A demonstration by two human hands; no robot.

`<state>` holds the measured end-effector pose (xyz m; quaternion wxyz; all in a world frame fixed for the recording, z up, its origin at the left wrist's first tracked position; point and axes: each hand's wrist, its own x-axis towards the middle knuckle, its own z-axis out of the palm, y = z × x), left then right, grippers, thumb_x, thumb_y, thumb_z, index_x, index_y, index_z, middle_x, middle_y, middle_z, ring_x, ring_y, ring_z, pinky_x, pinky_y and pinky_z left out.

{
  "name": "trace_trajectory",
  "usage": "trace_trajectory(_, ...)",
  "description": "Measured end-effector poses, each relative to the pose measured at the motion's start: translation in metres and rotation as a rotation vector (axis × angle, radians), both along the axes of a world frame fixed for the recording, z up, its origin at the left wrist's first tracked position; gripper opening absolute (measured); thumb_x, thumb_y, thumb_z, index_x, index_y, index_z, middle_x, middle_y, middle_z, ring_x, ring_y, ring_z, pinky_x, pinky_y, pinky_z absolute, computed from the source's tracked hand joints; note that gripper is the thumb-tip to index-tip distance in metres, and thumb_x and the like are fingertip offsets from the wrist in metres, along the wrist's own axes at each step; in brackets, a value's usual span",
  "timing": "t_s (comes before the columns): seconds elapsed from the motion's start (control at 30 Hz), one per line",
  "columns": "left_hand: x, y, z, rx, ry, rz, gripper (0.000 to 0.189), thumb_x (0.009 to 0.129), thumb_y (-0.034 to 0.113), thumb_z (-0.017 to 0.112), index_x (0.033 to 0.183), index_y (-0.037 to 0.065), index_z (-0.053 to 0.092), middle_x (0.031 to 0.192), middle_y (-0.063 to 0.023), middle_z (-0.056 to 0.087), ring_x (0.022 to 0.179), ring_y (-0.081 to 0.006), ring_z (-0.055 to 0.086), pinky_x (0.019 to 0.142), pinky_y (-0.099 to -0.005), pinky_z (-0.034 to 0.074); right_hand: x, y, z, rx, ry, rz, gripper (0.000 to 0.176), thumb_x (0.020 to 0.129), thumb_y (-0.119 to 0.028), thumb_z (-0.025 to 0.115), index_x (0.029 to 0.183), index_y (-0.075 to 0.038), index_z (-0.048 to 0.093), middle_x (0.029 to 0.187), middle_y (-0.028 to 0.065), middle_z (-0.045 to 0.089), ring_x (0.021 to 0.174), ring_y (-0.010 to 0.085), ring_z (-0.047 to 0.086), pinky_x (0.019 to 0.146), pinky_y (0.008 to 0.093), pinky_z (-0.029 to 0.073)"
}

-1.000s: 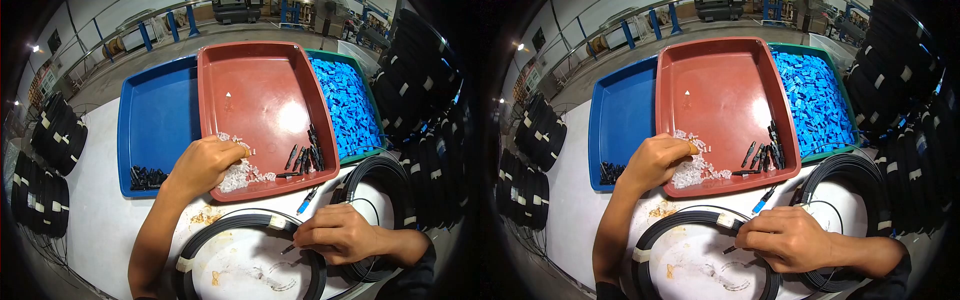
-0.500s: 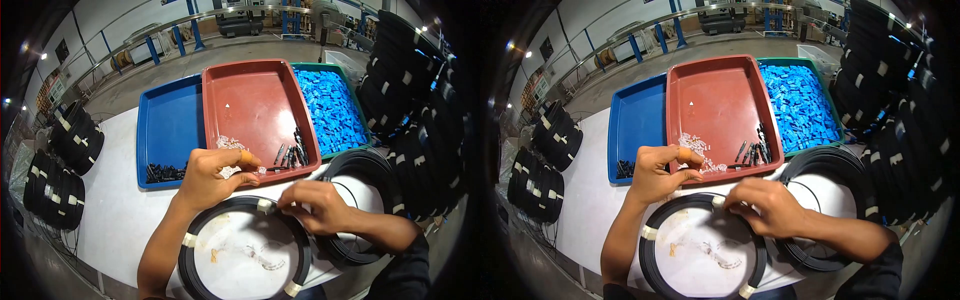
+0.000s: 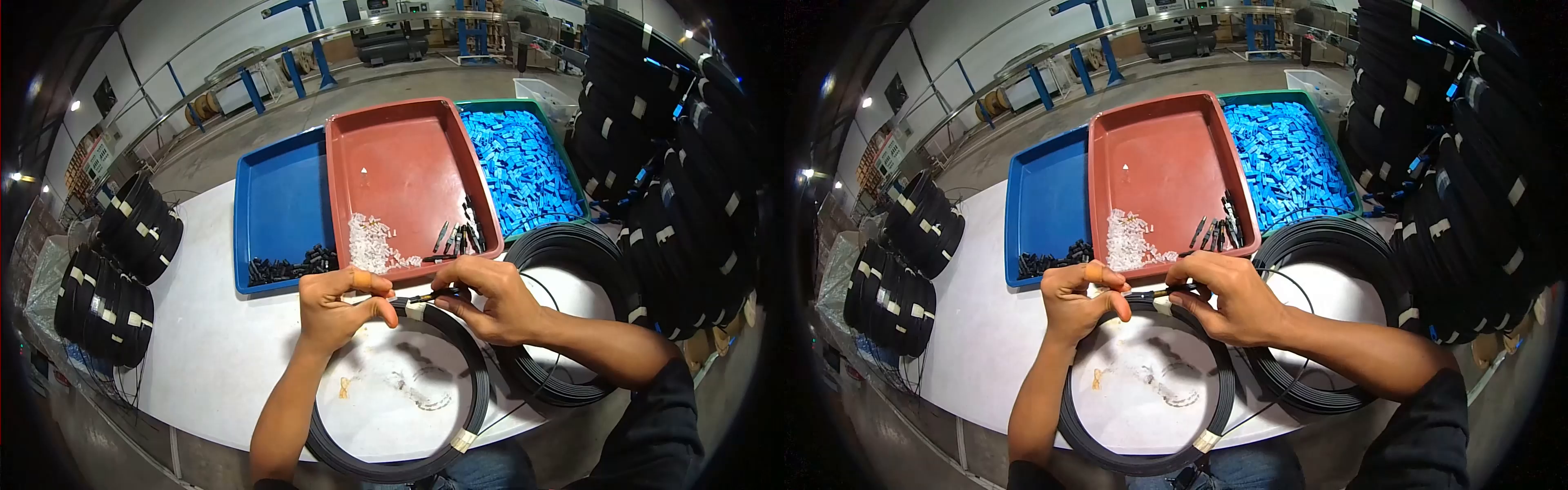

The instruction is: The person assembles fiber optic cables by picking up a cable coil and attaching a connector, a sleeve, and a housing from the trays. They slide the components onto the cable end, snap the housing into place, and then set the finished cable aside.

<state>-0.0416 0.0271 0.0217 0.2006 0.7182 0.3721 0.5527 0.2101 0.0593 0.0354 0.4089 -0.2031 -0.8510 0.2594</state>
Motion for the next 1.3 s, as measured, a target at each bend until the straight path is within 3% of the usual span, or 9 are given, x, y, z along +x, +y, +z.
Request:
trace_trajectory(0.27,0.0021,0.0013,-0.0041,0.103,0.053,-0.029,0.033,0.060,0.018,0.096,0.081,0.003,0.076,0.073,-0.0048,0.075,0.065,-0.0151,0.069,0.059,-0.0247,0.052,-0.0002,0.0041,-0.0030,0.004,-0.001,0.024,0.018,0.085,-0.002,0.075,0.100,-0.001,0.065,0.086,0.0120,0.067,0.070,0.0237,0.066,0.059,0.0336,0.052)
trace_trajectory(0.4,0.0032,0.0001,-0.0045,0.083,0.087,-0.053,0.030,0.064,0.010,0.095,0.083,-0.001,0.074,0.075,-0.0097,0.074,0.068,-0.0169,0.070,0.063,-0.0267,0.052,0.0003,0.0037,-0.0002,0.004,-0.047,0.019,0.018,0.084,-0.002,0.076,0.100,-0.001,0.066,0.085,0.0117,0.067,0.070,0.0233,0.066,0.059,0.0336,0.052)
trace_trajectory(0.47,0.0050,0.0034,-0.0087,0.171,0.098,-0.038,0.034,0.061,0.024,0.095,0.081,0.003,0.075,0.074,-0.0049,0.075,0.063,-0.0157,0.069,0.057,-0.0259,0.052,-0.0002,0.0043,-0.0008,0.030,-0.013,0.025,0.019,0.083,-0.002,0.076,0.100,-0.001,0.066,0.085,0.0116,0.067,0.069,0.0230,0.065,0.059,0.0335,0.052)
trace_trajectory(0.6,0.0065,0.0001,-0.0040,0.175,0.117,-0.029,0.034,0.061,0.024,0.095,0.080,0.003,0.075,0.075,-0.0050,0.075,0.063,-0.0156,0.069,0.056,-0.0257,0.052,0.0001,0.0037,-0.0007,0.021,-0.027,0.035,0.020,0.083,-0.001,0.077,0.100,-0.001,0.066,0.085,0.0119,0.067,0.069,0.0229,0.066,0.059,0.0335,0.052)
trace_trajectory(0.67,0.0056,-0.0013,-0.0027,0.140,0.133,-0.047,0.031,0.063,0.013,0.095,0.081,-0.001,0.074,0.074,-0.0094,0.074,0.067,-0.0175,0.070,0.061,-0.0266,0.052,0.0007,0.0035,-0.0013,0.006,-0.039,0.022,0.020,0.082,-0.001,0.077,0.100,0.000,0.067,0.085,0.0120,0.067,0.069,0.0228,0.065,0.060,0.0332,0.052)
trace_trajectory(0.77,0.0047,0.0016,-0.0059,0.165,0.127,-0.009,0.034,0.061,0.024,0.094,0.080,0.004,0.076,0.074,-0.0049,0.074,0.063,-0.0150,0.069,0.055,-0.0248,0.052,0.0006,0.0029,0.0007,0.012,-0.045,0.029,0.020,0.082,0.000,0.077,0.099,0.000,0.067,0.085,0.0121,0.067,0.069,0.0226,0.065,0.059,0.0332,0.052)
trace_trajectory(1.3,0.0066,-0.0002,-0.0019,0.187,0.155,-0.063,0.032,0.063,0.018,0.095,0.081,0.001,0.074,0.073,-0.0076,0.073,0.065,-0.0177,0.068,0.061,-0.0269,0.052,-0.0002,0.0049,-0.0062,0.076,-0.033,0.035,0.021,0.080,0.002,0.078,0.098,-0.002,0.067,0.084,0.0113,0.066,0.071,0.0261,0.065,0.060,0.0354,0.051)
